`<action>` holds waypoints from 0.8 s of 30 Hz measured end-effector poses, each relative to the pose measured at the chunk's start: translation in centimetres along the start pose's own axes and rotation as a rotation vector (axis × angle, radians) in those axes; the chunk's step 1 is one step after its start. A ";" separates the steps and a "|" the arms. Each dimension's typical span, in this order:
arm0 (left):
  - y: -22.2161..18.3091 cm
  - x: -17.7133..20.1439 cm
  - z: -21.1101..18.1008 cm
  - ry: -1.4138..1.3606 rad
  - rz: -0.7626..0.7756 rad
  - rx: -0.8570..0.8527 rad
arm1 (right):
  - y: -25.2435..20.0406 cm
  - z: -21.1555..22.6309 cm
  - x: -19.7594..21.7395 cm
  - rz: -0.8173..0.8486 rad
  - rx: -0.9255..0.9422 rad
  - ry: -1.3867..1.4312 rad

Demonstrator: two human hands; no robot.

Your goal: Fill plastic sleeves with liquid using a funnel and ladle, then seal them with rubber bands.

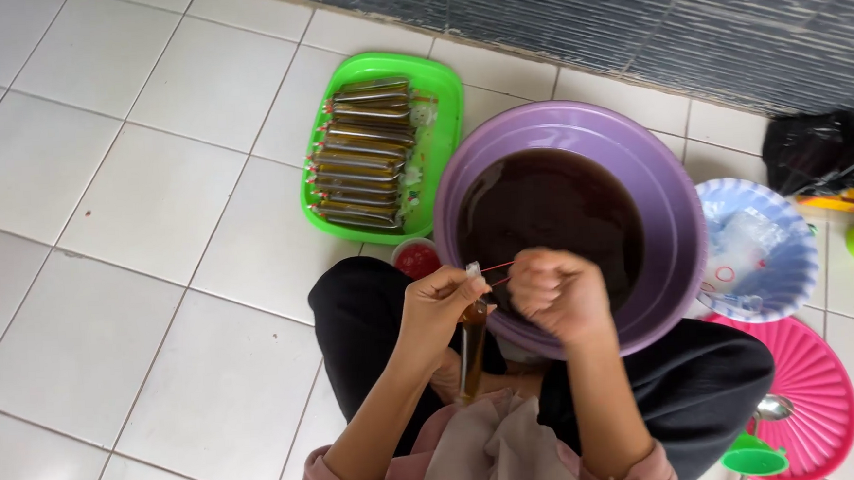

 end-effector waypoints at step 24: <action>-2.6 -18.0 -4.7 -0.236 0.421 0.196 | -11.9 -0.1 4.9 -0.021 0.752 -0.058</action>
Point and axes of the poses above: each hand's wrist, its own y-axis towards the middle knuckle, its own x-axis out of the back of the hand, z = x × y, the point moved 9 cm from there along y, towards the middle knuckle, and after that the axes turned 4 degrees about -y, right-handed, at the moved point
